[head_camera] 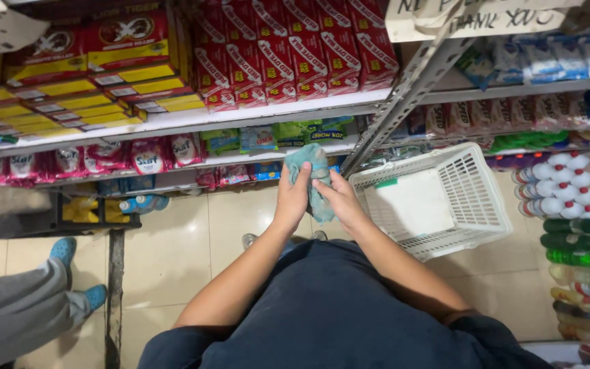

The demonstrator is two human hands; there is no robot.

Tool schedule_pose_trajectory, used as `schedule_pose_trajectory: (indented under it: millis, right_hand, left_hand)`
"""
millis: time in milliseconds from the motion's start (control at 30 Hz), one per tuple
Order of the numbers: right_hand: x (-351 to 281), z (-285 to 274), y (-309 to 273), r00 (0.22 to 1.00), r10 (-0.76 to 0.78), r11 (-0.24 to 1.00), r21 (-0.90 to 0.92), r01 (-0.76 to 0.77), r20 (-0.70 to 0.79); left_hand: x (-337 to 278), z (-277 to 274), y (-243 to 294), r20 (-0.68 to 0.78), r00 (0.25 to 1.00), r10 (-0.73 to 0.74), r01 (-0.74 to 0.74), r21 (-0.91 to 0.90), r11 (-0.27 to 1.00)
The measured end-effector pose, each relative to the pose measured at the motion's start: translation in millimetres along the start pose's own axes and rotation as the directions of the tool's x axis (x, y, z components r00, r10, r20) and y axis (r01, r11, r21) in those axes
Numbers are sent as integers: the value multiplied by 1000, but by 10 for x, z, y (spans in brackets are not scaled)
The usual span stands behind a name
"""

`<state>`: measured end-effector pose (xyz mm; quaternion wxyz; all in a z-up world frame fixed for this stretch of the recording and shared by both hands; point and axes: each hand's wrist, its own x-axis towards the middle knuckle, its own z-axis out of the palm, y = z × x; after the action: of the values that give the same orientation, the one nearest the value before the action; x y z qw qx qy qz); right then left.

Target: Wiping down product boxes and organizing them on a grocery store shelf using a cloth.

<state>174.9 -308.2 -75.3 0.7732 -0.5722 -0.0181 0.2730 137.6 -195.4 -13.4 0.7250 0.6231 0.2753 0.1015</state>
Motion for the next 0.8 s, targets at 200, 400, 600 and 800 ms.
schedule_pose_trajectory:
  millis: [200,400,600,800]
  right_hand:
    - [-67,137,-308,976,164,963,-193,-189,-142]
    - [95,-18,-41,998,59,764,-644,-37,13]
    - [52,100,-131,966,-257,539,-825,169,30]
    - [314,-18,68,975,-208,688,-720,94,-72]
  left_hand:
    - [48,-110,-27,-150,977,-152,123,-188,974]
    - [232,-366,-69,-100,894,-437,341,-483,807]
    - [291,-482,-277,-12,880,-475,409,-493,768]
    - [364,-565,-401,14,896,-443,414,-387,824]
